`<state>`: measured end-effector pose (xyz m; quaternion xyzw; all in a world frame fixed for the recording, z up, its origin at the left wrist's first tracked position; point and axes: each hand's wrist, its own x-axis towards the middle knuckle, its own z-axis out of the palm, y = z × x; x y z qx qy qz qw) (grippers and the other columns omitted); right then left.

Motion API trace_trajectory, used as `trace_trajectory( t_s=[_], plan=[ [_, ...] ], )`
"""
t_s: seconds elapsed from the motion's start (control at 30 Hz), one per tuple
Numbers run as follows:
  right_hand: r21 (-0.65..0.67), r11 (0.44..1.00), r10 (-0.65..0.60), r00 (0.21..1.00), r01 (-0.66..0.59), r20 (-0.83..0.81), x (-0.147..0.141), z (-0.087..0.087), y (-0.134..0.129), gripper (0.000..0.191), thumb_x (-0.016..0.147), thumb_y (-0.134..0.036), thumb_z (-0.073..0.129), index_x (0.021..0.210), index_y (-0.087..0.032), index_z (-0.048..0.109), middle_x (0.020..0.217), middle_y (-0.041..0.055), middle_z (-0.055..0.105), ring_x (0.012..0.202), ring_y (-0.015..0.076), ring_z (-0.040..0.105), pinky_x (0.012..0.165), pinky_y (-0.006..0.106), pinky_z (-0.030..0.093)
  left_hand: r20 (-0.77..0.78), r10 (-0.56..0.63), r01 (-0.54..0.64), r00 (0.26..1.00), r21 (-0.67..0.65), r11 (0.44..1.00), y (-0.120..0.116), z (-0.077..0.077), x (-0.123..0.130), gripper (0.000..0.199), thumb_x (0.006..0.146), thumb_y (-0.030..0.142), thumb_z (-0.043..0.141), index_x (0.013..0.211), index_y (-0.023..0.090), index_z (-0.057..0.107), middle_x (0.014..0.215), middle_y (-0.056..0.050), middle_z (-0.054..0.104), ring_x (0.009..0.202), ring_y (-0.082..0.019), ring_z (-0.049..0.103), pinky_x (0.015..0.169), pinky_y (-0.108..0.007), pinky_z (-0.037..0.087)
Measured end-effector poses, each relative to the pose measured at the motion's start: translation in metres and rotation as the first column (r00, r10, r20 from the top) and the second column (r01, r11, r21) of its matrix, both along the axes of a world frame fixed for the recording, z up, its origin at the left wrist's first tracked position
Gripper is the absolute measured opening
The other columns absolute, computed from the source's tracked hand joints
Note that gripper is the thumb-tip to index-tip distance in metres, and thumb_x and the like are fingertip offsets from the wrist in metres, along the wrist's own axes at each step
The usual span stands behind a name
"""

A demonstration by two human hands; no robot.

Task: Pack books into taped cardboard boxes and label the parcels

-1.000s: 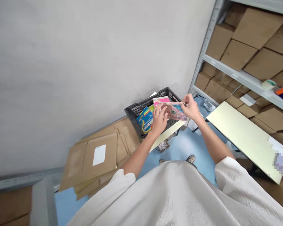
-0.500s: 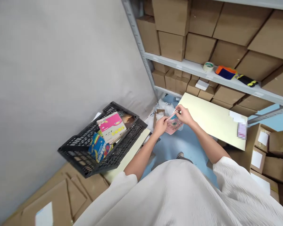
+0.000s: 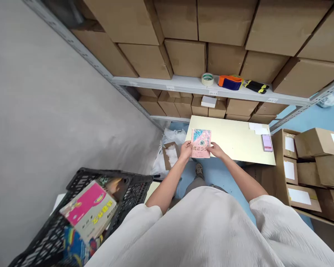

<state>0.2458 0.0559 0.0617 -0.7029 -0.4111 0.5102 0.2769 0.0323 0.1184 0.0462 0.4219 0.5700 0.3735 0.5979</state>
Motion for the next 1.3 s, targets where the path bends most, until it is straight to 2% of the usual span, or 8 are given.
trace_trajectory(
  t_s=[0.07,0.17,0.47,0.73,0.8,1.0,1.17,1.3],
  plan=[
    [-0.026,0.999,-0.039,0.995,0.037,-0.090,0.003,-0.002,0.017,0.029,0.086,-0.039,0.077,0.106,-0.018,0.073,0.098,0.0107,0.081,0.093,0.0234,0.073,0.078,0.030,0.056,0.035,-0.014,0.014,0.999,-0.020,1.000,0.024,-0.006,0.005,0.015,0.081,0.020,0.067,0.095,0.019,0.073,0.083,-0.002,0.078,0.073,-0.019,0.071,0.071,-0.028,0.055],
    [-0.053,0.992,-0.125,0.983,0.118,-0.138,0.005,-0.004,0.042,0.019,0.079,-0.035,0.078,0.082,-0.020,0.066,0.081,0.0045,0.075,0.080,0.0196,0.068,0.068,0.027,0.050,0.049,-0.052,0.054,0.997,-0.034,0.998,0.060,-0.013,0.006,0.014,0.080,0.019,0.066,0.092,0.020,0.074,0.085,-0.003,0.078,0.078,-0.020,0.072,0.075,-0.029,0.055],
    [0.061,0.945,-0.308,0.939,0.320,-0.153,-0.002,-0.019,0.103,0.015,0.070,-0.035,0.071,0.074,-0.022,0.064,0.064,-0.0047,0.059,0.068,0.0157,0.055,0.069,0.029,0.046,0.043,-0.205,0.208,0.978,-0.078,0.975,0.139,-0.027,0.006,0.015,0.082,0.019,0.067,0.094,0.019,0.077,0.091,-0.005,0.079,0.093,-0.023,0.075,0.092,-0.034,0.058],
    [0.076,0.928,-0.349,0.922,0.365,-0.166,-0.004,-0.033,0.132,0.026,0.070,-0.037,0.066,0.090,-0.021,0.070,0.073,-0.0006,0.070,0.072,0.0186,0.062,0.071,0.030,0.050,-0.077,-0.072,0.069,0.994,-0.042,0.997,0.166,-0.035,0.003,0.024,0.084,0.015,0.067,0.104,0.021,0.079,0.110,-0.008,0.081,0.114,-0.024,0.074,0.108,-0.038,0.056],
    [0.073,0.931,-0.347,0.930,0.357,-0.124,-0.006,-0.035,0.138,0.028,0.072,-0.038,0.066,0.094,-0.021,0.071,0.073,-0.0003,0.071,0.071,0.0195,0.064,0.069,0.030,0.051,-0.045,-0.108,0.104,0.993,-0.072,0.992,0.166,-0.032,0.005,0.022,0.083,0.015,0.069,0.102,0.020,0.079,0.116,-0.010,0.080,0.116,-0.025,0.074,0.110,-0.041,0.055],
    [0.201,0.960,-0.229,0.958,0.193,0.173,-0.031,-0.025,0.148,0.031,0.090,-0.037,0.061,0.111,-0.021,0.077,0.087,0.0037,0.078,0.077,0.0214,0.070,0.074,0.031,0.054,0.120,-0.224,0.244,0.967,-0.183,0.952,0.158,-0.018,0.028,0.023,0.089,0.025,0.079,0.111,0.019,0.077,0.114,-0.012,0.081,0.116,-0.029,0.077,0.109,-0.045,0.057],
    [0.296,0.933,-0.014,0.799,-0.206,0.601,-0.064,-0.006,0.143,0.036,0.104,-0.034,0.055,0.129,-0.019,0.076,0.118,0.0134,0.078,0.099,0.0260,0.073,0.091,0.035,0.055,0.261,-0.175,0.242,0.949,-0.253,0.937,0.157,-0.013,0.037,0.029,0.094,0.044,0.078,0.110,0.019,0.072,0.103,-0.009,0.081,0.095,-0.023,0.078,0.092,-0.040,0.063],
    [0.283,0.903,0.059,0.746,-0.323,0.663,-0.068,-0.006,0.143,0.038,0.105,-0.034,0.056,0.134,-0.018,0.073,0.128,0.0164,0.074,0.119,0.0303,0.070,0.101,0.040,0.055,0.253,-0.113,0.175,0.961,-0.237,0.956,0.162,-0.013,0.033,0.022,0.092,0.036,0.078,0.102,0.019,0.070,0.102,-0.009,0.080,0.091,-0.022,0.077,0.089,-0.037,0.062]
  ],
)
